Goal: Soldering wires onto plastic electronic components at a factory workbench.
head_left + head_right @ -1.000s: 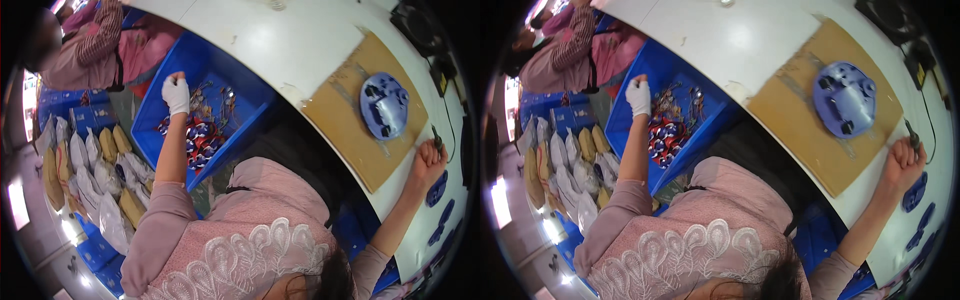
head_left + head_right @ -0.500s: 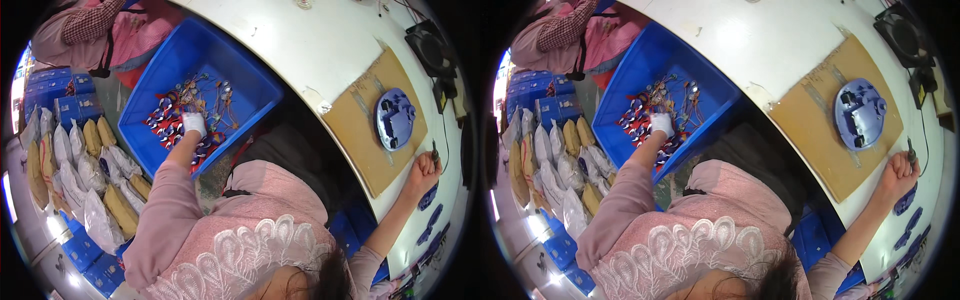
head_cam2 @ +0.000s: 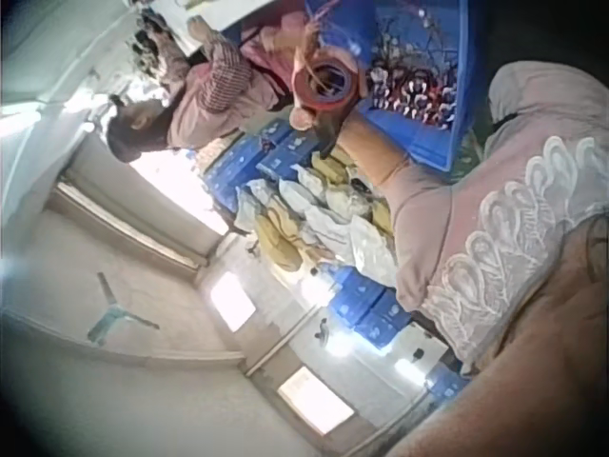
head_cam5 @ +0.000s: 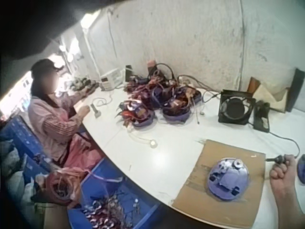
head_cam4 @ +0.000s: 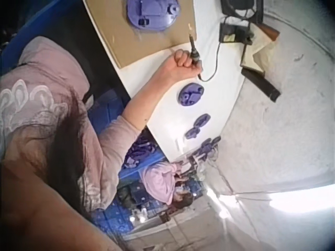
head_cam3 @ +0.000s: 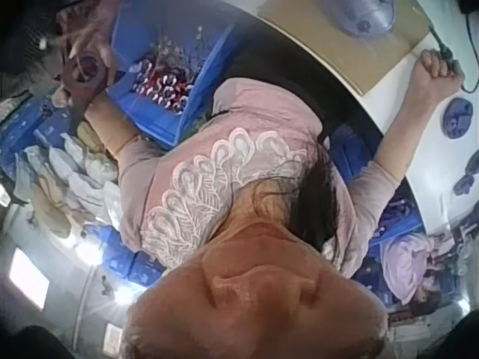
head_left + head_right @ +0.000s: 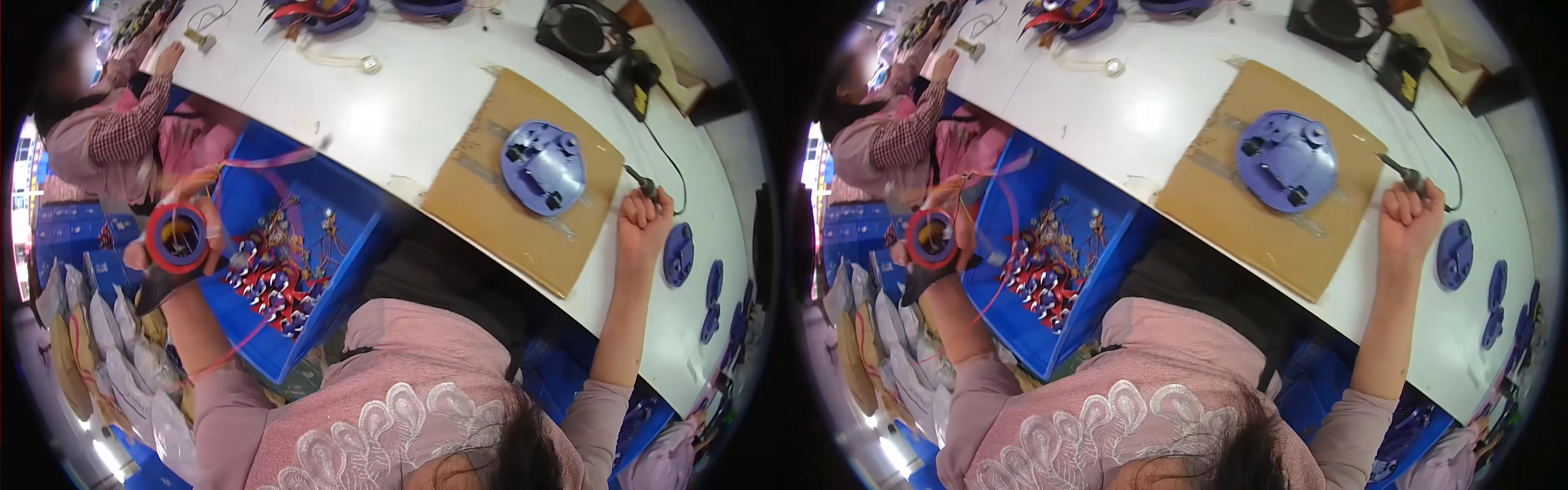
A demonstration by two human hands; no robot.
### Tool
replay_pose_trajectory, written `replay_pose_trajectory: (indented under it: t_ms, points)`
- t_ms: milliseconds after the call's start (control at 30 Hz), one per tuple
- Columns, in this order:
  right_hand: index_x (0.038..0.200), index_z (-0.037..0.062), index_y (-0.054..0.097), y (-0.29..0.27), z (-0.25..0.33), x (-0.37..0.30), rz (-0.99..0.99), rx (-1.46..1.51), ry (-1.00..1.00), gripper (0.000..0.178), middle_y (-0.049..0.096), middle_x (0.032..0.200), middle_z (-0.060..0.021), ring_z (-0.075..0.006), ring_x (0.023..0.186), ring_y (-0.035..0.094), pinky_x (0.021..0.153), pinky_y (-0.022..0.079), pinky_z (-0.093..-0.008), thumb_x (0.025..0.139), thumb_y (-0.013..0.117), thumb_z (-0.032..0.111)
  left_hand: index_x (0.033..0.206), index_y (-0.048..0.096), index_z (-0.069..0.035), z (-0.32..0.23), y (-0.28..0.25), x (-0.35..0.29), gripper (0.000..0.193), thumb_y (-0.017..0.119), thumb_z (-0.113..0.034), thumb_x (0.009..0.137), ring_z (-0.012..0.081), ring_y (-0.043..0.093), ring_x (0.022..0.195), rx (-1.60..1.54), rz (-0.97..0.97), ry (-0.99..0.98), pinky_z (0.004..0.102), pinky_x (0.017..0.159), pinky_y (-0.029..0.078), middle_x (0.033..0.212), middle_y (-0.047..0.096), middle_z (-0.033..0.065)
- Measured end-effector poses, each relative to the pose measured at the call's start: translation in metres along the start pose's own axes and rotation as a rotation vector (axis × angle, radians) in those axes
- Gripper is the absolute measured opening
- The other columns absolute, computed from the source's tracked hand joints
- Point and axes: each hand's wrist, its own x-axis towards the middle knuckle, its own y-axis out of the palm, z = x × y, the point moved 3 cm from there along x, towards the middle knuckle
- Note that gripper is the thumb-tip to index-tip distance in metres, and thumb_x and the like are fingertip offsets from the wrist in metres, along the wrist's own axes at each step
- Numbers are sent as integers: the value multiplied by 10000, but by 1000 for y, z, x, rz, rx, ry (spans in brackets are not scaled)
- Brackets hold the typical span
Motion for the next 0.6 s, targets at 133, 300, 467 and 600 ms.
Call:
replay_pose_trajectory:
  t_ms: [133, 300, 467, 600]
  points:
    - [693, -1, 486, 1, 2, -1, 61, 45, 23, 227, 239, 453, 60, -65, 391, 196, 398, 173, -228, 867, 486, 144, 1404, 98, 92, -57, 57, 71, 1253, 816, -401, 503, 265, 626, 538, 249, 85, 17, 303, 446, 481, 797, 596, 220]
    - [669, 36, 480, 2, 5, -5, -29, -13, -31, 224, 229, 450, 65, -68, 388, 191, 408, 176, -233, 855, 475, 161, 1371, 164, 136, -59, 97, 177, 1167, 795, -398, 548, 216, 605, 546, 443, 54, 72, 276, 500, 489, 839, 604, 176]
    - [700, 14, 516, 0, 6, -2, 20, 7, 0, 224, 233, 449, 66, -64, 387, 189, 408, 178, -231, 857, 461, 165, 1309, 469, -93, -38, 85, 226, 765, 722, -243, 603, 207, 623, 807, 1636, -101, -425, 278, 671, 486, 978, 608, 127]
    - [709, 8, 526, -2, 6, 1, 36, 18, 24, 223, 239, 449, 66, -63, 385, 190, 407, 180, -229, 855, 461, 164, 1241, 533, -191, -15, 35, 223, 631, 675, -183, 626, 266, 609, 907, 2123, -120, -361, 355, 766, 476, 1069, 599, 140]
